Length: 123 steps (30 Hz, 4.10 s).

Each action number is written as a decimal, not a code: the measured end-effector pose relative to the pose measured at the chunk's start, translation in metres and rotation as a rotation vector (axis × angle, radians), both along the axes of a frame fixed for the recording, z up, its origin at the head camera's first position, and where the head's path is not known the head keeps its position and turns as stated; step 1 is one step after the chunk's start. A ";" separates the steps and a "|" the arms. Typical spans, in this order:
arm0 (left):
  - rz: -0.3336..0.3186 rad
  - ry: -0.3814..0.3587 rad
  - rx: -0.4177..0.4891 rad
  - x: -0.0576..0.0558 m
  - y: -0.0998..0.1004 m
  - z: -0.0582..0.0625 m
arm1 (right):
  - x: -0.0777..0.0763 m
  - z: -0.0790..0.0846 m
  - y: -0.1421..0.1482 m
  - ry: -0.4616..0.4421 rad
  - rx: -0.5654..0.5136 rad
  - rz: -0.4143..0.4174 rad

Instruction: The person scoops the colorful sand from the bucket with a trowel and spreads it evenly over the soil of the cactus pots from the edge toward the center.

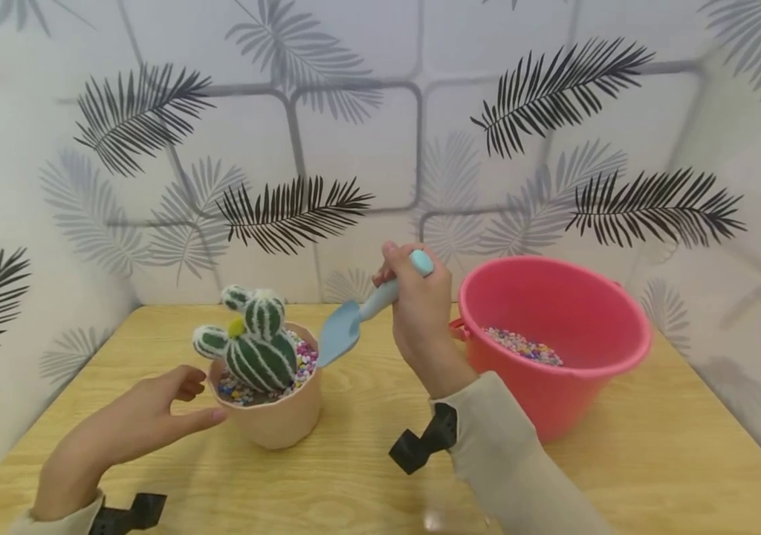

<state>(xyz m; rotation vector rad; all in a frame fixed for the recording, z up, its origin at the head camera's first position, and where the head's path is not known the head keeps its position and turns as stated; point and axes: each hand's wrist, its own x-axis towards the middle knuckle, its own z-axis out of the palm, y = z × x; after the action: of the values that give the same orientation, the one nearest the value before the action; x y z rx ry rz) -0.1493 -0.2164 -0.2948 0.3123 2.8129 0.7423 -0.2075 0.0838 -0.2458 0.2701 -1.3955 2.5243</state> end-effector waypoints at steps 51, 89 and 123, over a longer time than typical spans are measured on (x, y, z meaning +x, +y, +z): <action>-0.144 0.343 -0.008 -0.013 0.156 0.020 | 0.017 0.019 0.149 0.129 -0.328 0.063; -0.209 0.268 0.485 -0.075 0.267 -0.008 | -0.008 0.002 0.234 -0.051 -0.077 -0.266; -0.322 0.206 0.611 -0.083 0.285 -0.021 | -0.036 -0.027 0.220 -0.300 1.124 0.072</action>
<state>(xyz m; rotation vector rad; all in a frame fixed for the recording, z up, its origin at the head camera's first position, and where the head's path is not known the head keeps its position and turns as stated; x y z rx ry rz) -0.2319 0.0685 -0.3160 0.9581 2.5347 1.5402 -0.2439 0.3037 -0.2733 0.1153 -2.8213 1.5702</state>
